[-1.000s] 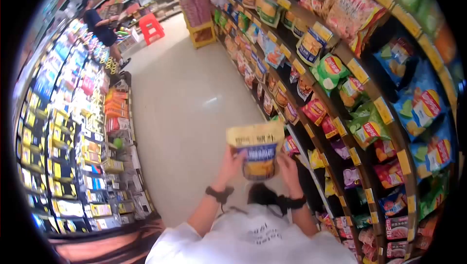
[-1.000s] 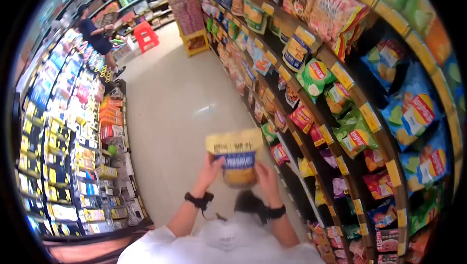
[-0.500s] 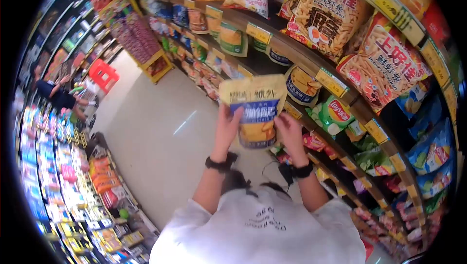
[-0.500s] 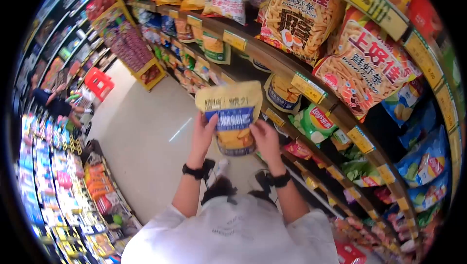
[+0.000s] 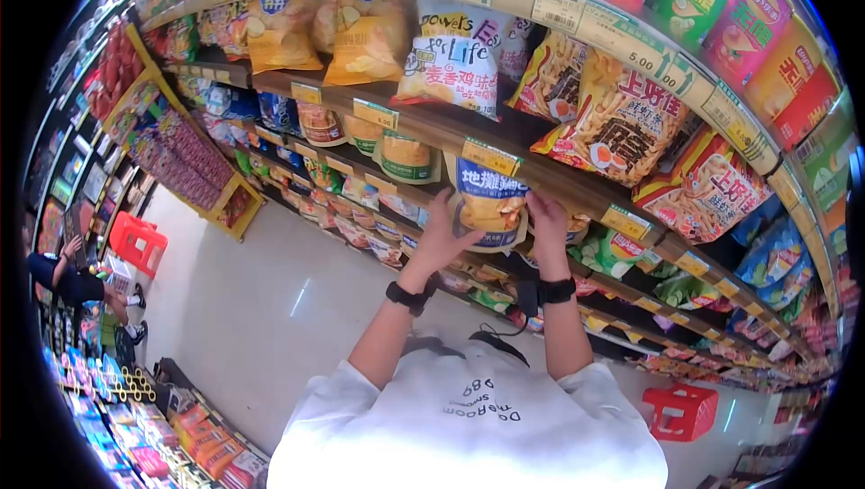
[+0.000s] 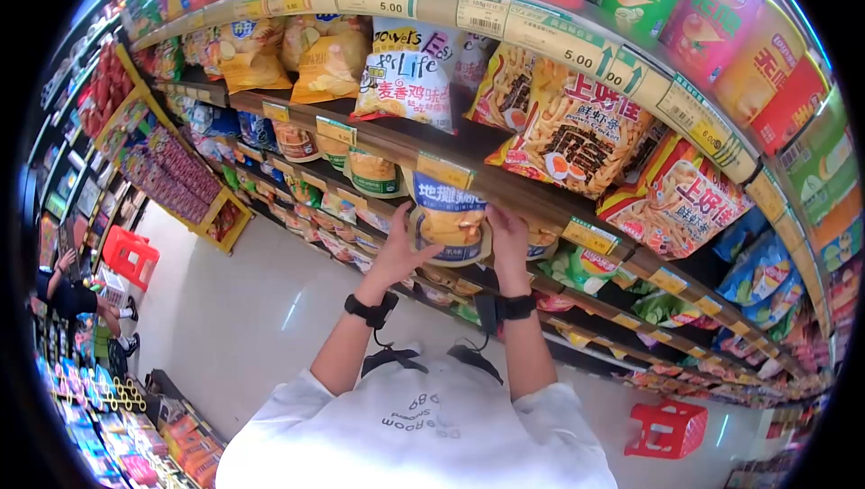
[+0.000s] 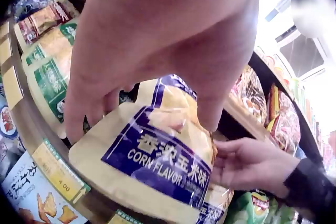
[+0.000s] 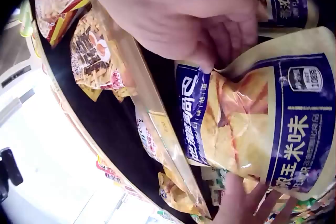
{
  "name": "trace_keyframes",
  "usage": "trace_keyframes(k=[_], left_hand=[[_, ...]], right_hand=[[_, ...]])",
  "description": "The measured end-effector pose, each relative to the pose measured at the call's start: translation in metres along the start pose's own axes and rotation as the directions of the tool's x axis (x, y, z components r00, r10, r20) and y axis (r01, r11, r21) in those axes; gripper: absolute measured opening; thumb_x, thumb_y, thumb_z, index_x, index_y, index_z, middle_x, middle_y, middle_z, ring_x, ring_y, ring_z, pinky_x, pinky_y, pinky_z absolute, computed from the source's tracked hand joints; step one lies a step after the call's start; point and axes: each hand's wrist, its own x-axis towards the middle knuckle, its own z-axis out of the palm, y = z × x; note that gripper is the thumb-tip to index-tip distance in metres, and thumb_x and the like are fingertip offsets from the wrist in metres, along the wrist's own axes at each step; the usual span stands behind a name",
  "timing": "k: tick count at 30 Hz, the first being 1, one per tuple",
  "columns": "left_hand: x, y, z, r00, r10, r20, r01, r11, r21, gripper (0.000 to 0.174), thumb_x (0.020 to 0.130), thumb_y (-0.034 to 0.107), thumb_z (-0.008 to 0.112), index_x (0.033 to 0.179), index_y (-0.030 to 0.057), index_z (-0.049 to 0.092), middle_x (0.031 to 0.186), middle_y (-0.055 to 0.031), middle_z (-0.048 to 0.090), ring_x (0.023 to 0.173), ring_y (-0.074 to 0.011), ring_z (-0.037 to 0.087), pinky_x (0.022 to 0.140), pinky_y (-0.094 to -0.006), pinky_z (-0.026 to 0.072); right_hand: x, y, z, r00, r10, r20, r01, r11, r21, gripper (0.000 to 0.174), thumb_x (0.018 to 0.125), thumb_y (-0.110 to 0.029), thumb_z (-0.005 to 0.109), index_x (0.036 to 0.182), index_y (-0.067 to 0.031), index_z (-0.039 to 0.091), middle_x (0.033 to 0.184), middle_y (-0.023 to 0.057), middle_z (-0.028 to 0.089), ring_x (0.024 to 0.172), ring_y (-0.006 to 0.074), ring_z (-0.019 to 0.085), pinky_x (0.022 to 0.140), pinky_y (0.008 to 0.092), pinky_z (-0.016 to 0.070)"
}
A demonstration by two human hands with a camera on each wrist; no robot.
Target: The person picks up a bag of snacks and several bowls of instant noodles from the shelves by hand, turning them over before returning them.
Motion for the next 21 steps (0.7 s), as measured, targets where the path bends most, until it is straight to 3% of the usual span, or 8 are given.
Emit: trace_keyframes(k=[3, 6, 10, 13, 14, 16, 19, 21], left_hand=[[0.021, 0.000, 0.002, 1.000, 0.010, -0.021, -0.011, 1.000, -0.028, 0.083, 0.074, 0.013, 0.081, 0.139, 0.0003, 0.031, 0.130, -0.0191, 0.048, 0.122, -0.0290, 0.047, 0.106, -0.0369, 0.0365], [0.050, -0.008, 0.003, 0.997, 0.036, -0.061, -0.039, 0.997, -0.061, 0.079, 0.070, 0.007, 0.082, 0.136, 0.0000, 0.037, 0.129, -0.0196, 0.050, 0.123, -0.0300, 0.048, 0.105, -0.0377, 0.0370], [0.071, -0.036, 0.009, 0.986, 0.146, -0.085, -0.142, 0.989, 0.046, 0.079, 0.070, 0.010, 0.083, 0.135, -0.0005, 0.039, 0.129, -0.0212, 0.051, 0.124, -0.0321, 0.049, 0.105, -0.0389, 0.0385], [0.078, -0.055, 0.015, 0.977, 0.202, -0.068, -0.200, 0.979, 0.037, 0.080, 0.072, 0.012, 0.083, 0.136, -0.0013, 0.038, 0.129, -0.0213, 0.051, 0.123, -0.0326, 0.050, 0.103, -0.0391, 0.0408], [0.075, -0.055, 0.017, 0.976, 0.176, -0.130, -0.184, 0.982, -0.049, 0.077, 0.072, 0.014, 0.082, 0.135, -0.0035, 0.040, 0.130, -0.0246, 0.049, 0.121, -0.0407, 0.048, 0.102, -0.0441, 0.0392], [0.070, -0.080, 0.030, 0.945, 0.218, -0.245, -0.236, 0.971, -0.045, 0.079, 0.073, 0.018, 0.083, 0.136, -0.0047, 0.039, 0.130, -0.0256, 0.049, 0.120, -0.0415, 0.048, 0.102, -0.0456, 0.0387], [0.040, -0.064, 0.030, 0.945, 0.160, -0.286, -0.141, 0.986, 0.087, 0.072, 0.081, 0.012, 0.075, 0.138, -0.0064, 0.035, 0.134, -0.0239, 0.041, 0.126, -0.0371, 0.041, 0.108, -0.0438, 0.0338], [0.027, -0.084, 0.040, 0.958, 0.055, -0.282, -0.099, 0.984, -0.145, 0.063, 0.081, 0.000, 0.065, 0.136, -0.0051, 0.035, 0.132, -0.0214, 0.040, 0.124, -0.0344, 0.042, 0.109, -0.0419, 0.0326]], right_hand=[[0.002, -0.011, 0.018, 0.977, -0.182, -0.112, 0.178, 0.983, -0.044, 0.027, 0.094, -0.015, 0.063, 0.114, 0.0034, 0.064, 0.108, 0.0058, 0.068, 0.098, 0.0150, 0.061, 0.091, 0.0279, 0.0446], [0.003, -0.021, 0.023, 0.986, -0.082, -0.146, 0.057, 0.984, -0.167, 0.028, 0.093, -0.014, 0.062, 0.116, 0.0030, 0.064, 0.112, 0.0081, 0.068, 0.106, 0.0171, 0.060, 0.095, 0.0302, 0.0427], [0.015, 0.003, 0.017, 0.984, -0.173, 0.049, 0.180, 0.943, -0.281, 0.030, 0.093, -0.015, 0.061, 0.115, 0.0045, 0.062, 0.109, 0.0111, 0.069, 0.100, 0.0186, 0.064, 0.091, 0.0299, 0.0458], [0.009, 0.016, 0.000, 0.989, -0.135, 0.064, 0.148, 0.841, -0.520, 0.031, 0.091, -0.015, 0.061, 0.116, 0.0028, 0.062, 0.112, 0.0111, 0.068, 0.102, 0.0193, 0.063, 0.089, 0.0302, 0.0470], [-0.001, 0.014, -0.007, 0.993, -0.100, 0.059, 0.116, 0.833, -0.540, 0.034, 0.090, -0.014, 0.061, 0.120, 0.0017, 0.060, 0.118, 0.0110, 0.065, 0.104, 0.0177, 0.062, 0.087, 0.0299, 0.0484], [-0.023, 0.019, -0.026, 0.997, -0.045, 0.069, 0.069, 0.916, -0.395, 0.037, 0.089, -0.008, 0.059, 0.126, 0.0004, 0.058, 0.126, 0.0103, 0.061, 0.109, 0.0166, 0.060, 0.091, 0.0291, 0.0473], [-0.065, 0.016, -0.061, 0.996, 0.032, 0.083, -0.028, 0.998, -0.048, 0.040, 0.091, -0.004, 0.056, 0.130, 0.0003, 0.056, 0.129, 0.0107, 0.059, 0.116, 0.0183, 0.058, 0.095, 0.0316, 0.0485], [-0.098, 0.020, -0.095, 0.999, 0.051, -0.019, -0.052, 0.998, -0.038, 0.037, 0.092, -0.005, 0.055, 0.128, 0.0014, 0.056, 0.126, 0.0115, 0.061, 0.116, 0.0202, 0.059, 0.096, 0.0331, 0.0497]])
